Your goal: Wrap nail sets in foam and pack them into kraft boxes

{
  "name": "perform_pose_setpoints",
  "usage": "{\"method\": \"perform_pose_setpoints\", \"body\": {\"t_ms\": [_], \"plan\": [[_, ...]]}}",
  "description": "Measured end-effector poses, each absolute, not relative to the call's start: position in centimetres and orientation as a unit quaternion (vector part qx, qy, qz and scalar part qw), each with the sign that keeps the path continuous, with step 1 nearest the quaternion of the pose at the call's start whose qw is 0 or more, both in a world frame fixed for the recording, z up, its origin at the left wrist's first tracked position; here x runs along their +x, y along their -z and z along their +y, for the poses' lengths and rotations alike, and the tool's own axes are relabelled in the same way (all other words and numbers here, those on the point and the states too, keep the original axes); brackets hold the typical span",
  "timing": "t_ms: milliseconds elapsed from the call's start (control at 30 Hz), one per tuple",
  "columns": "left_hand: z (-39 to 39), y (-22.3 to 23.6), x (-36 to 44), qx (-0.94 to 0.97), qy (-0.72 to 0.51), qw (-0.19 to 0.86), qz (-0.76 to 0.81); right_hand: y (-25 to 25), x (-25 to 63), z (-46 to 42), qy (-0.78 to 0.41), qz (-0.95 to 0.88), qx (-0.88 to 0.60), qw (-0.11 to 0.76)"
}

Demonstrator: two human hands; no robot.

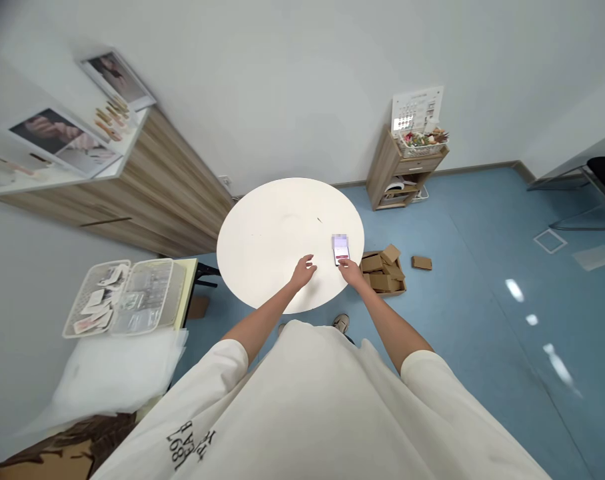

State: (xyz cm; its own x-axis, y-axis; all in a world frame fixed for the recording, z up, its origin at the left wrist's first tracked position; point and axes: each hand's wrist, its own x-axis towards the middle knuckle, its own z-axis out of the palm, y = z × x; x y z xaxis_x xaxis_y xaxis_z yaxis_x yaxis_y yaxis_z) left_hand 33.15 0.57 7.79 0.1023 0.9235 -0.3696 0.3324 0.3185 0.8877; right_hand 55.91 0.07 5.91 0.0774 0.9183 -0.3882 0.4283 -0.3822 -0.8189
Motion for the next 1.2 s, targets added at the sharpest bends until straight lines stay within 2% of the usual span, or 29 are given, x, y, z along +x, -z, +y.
{"method": "perform_pose_setpoints", "body": {"t_ms": [367, 633, 867, 1200], "plan": [[-2.6, -6.5, 17.9, 0.496, -0.272, 0.544, 0.620, -6.6, 39.8, -2.3, -0.490, -0.485, -0.680, 0.250], [-3.9, -7.0, 11.8, 0.458, -0.312, 0.540, 0.633, -6.8, 33.9, -1.5, -0.490, -0.543, -0.644, 0.225], [-5.2, -7.4, 7.4, 0.413, -0.375, 0.470, 0.684, -7.9, 28.9, 1.7, -0.518, -0.612, -0.568, 0.189], [-12.7, -7.3, 1.4, 0.352, -0.403, 0.380, 0.754, -7.1, 20.6, 0.5, -0.559, -0.681, -0.458, 0.117]]}}
